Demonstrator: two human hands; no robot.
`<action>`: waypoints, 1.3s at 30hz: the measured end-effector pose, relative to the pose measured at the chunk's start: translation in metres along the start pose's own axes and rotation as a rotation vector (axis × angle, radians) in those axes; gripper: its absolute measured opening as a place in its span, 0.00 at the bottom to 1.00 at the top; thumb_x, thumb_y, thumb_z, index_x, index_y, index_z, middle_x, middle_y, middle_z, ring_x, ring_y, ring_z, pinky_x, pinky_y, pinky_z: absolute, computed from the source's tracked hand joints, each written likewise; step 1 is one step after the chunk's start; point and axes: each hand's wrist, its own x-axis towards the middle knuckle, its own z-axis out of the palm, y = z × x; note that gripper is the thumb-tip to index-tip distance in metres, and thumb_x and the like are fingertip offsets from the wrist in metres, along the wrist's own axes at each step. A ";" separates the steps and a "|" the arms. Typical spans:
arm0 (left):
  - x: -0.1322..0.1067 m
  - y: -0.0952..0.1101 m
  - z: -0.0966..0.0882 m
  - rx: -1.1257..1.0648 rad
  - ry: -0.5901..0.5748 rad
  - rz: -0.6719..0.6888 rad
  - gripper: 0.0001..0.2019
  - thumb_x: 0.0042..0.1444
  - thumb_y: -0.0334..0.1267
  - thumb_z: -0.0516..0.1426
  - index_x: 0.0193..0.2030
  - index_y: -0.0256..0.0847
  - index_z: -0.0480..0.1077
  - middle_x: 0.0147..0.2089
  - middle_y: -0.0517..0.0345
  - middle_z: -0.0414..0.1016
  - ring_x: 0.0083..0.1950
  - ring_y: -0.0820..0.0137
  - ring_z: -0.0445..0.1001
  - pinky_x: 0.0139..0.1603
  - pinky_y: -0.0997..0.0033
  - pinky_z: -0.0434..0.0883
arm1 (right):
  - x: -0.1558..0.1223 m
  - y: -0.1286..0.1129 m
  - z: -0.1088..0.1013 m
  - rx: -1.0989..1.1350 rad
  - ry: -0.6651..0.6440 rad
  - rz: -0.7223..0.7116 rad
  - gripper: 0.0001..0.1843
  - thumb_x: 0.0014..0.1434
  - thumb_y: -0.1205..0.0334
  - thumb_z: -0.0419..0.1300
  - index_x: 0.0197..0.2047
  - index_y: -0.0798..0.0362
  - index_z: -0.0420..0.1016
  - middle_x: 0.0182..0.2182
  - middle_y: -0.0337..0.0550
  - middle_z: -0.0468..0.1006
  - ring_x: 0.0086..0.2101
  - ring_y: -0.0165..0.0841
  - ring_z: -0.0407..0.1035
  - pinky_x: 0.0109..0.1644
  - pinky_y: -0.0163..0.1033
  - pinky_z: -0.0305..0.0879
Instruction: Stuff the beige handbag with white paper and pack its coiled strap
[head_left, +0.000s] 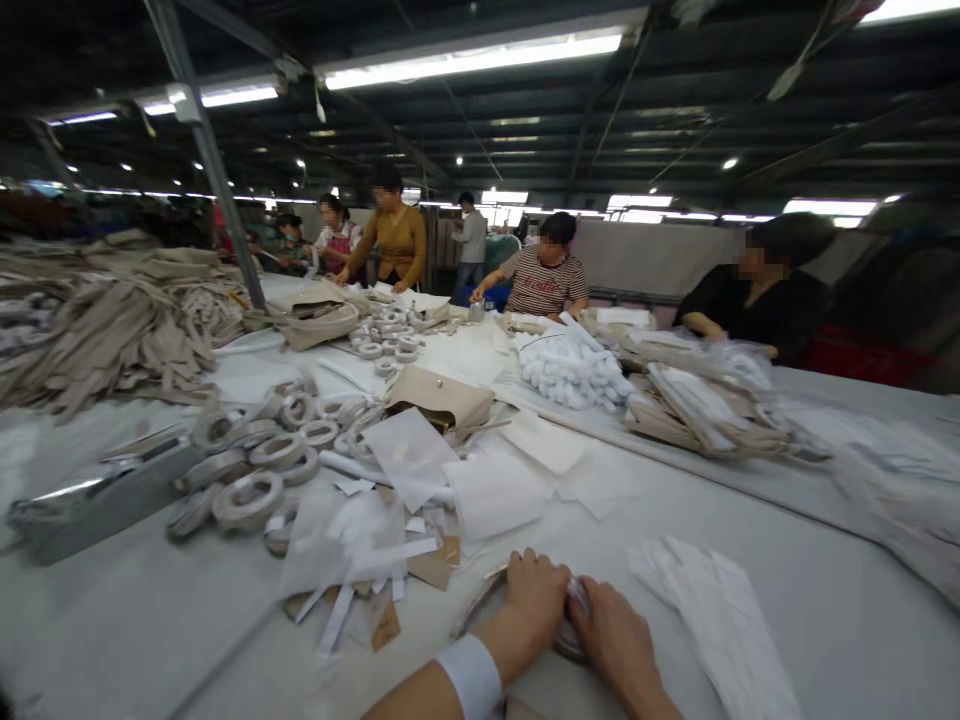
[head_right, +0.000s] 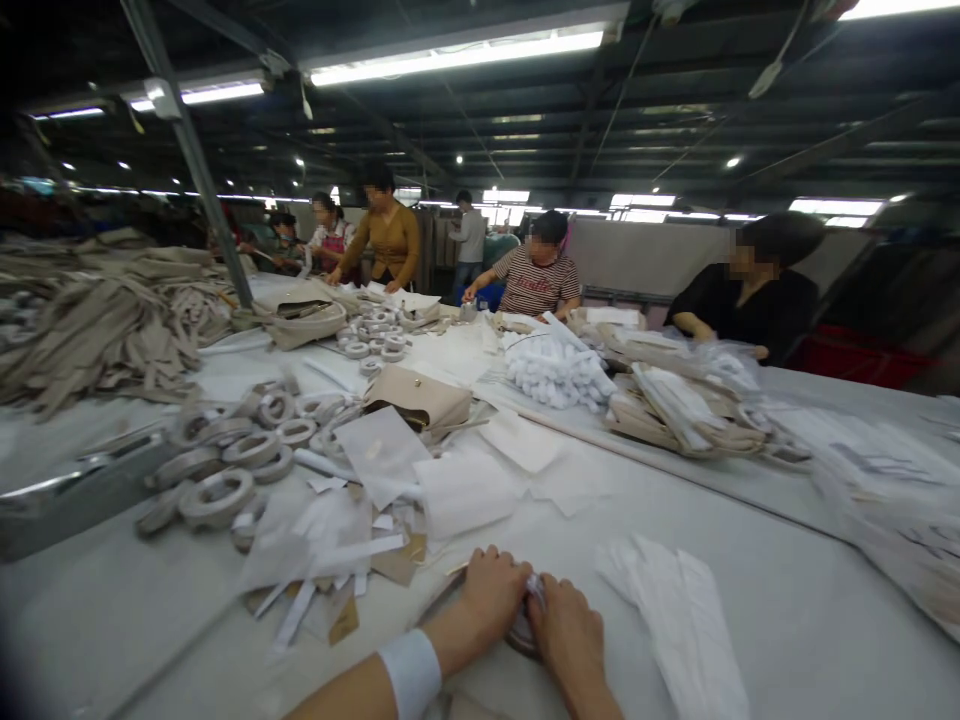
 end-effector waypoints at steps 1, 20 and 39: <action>-0.004 0.000 -0.005 -0.010 0.017 0.010 0.11 0.62 0.37 0.51 0.48 0.41 0.70 0.49 0.46 0.73 0.53 0.55 0.68 0.51 0.53 0.63 | 0.001 0.000 0.001 -0.010 -0.009 -0.009 0.16 0.65 0.59 0.48 0.51 0.54 0.69 0.43 0.52 0.75 0.45 0.45 0.70 0.42 0.45 0.63; -0.079 -0.179 -0.041 0.065 0.108 -0.283 0.09 0.57 0.30 0.54 0.43 0.38 0.71 0.47 0.45 0.72 0.49 0.59 0.69 0.48 0.61 0.65 | -0.003 -0.005 -0.004 -0.022 0.017 -0.040 0.13 0.65 0.59 0.49 0.47 0.55 0.71 0.39 0.51 0.75 0.41 0.40 0.71 0.41 0.39 0.63; -0.098 -0.234 -0.145 -0.671 0.804 -0.245 0.10 0.57 0.45 0.48 0.37 0.42 0.64 0.30 0.61 0.72 0.33 0.66 0.73 0.39 0.67 0.68 | -0.015 -0.012 -0.037 0.352 0.303 -0.199 0.17 0.63 0.60 0.46 0.45 0.51 0.75 0.45 0.52 0.77 0.46 0.43 0.70 0.51 0.46 0.64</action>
